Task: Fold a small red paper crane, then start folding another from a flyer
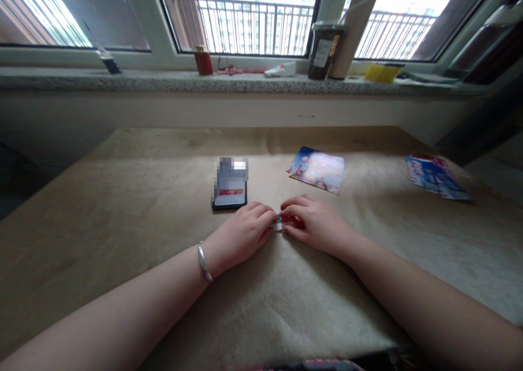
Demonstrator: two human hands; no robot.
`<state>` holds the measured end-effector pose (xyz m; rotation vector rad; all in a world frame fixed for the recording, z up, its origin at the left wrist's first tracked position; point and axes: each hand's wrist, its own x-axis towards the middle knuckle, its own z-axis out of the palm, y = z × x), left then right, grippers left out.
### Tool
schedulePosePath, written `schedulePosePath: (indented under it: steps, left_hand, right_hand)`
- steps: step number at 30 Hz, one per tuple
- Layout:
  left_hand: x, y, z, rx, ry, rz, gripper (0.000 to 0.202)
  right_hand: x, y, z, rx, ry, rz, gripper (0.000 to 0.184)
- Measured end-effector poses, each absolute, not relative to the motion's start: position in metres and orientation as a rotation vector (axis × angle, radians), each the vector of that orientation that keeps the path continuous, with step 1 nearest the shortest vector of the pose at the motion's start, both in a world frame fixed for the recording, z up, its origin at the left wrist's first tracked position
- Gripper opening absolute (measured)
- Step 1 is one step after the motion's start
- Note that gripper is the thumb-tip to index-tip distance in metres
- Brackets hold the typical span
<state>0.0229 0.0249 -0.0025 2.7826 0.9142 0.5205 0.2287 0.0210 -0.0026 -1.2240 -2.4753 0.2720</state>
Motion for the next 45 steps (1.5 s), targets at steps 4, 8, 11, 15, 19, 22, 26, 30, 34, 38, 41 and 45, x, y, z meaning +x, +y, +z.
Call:
schedulePosePath:
  steps: [4,8,11,15,19,22,26,30,34,38,41,45]
  left_hand:
    - [0.0226,0.0242,-0.0022,2.759,0.922,0.550,0.012]
    - [0.0216,0.0238,-0.0031,2.722,0.862,0.601,0.016]
    - [0.0209,0.0236,-0.0044,2.667,0.807,0.672,0.022]
    - [0.0206,0.0234,-0.0041,2.578,0.807,0.740,0.029]
    - [0.0206,0.0241,-0.0015,2.571,0.862,0.704,0.020]
    - [0.0204,0.0248,-0.0003,2.613,0.878,0.687,0.011]
    - [0.0196,0.0261,-0.0009,2.664,0.898,0.729,0.006]
    - [0.0188,0.0274,-0.0016,2.684,0.887,0.764,0.005]
    - [0.0185,0.0276,-0.0017,2.687,0.833,0.793,0.007]
    - [0.0192,0.0272,-0.0024,2.712,0.763,0.745,0.009]
    - [0.0203,0.0268,-0.0022,2.739,0.747,0.689,0.011]
    - [0.0214,0.0260,-0.0002,2.774,0.706,0.589,0.014]
  right_hand:
    - [0.2285,0.0209,-0.0021,-1.234,-2.451,0.283,0.024]
    - [0.2288,0.0222,-0.0026,-1.219,-2.431,0.324,0.017]
    - [0.2290,0.0226,-0.0032,-1.172,-2.420,0.355,0.012]
    - [0.2285,0.0216,-0.0035,-1.128,-2.406,0.346,0.008]
    - [0.2279,0.0218,-0.0042,-1.120,-2.398,0.344,0.005]
    - [0.2277,0.0218,-0.0035,-1.105,-2.382,0.356,0.005]
    - [0.2276,0.0198,-0.0007,-1.070,-2.373,0.378,0.011]
    - [0.2275,0.0186,-0.0002,-1.077,-2.385,0.368,0.010]
    - [0.2267,0.0192,-0.0025,-1.107,-2.420,0.324,0.009]
    - [0.2264,0.0199,-0.0032,-1.109,-2.457,0.187,0.004]
    - [0.2262,0.0205,-0.0017,-1.091,-2.545,-0.002,0.002]
    - [0.2267,0.0224,0.0011,-1.077,-2.614,0.007,0.006]
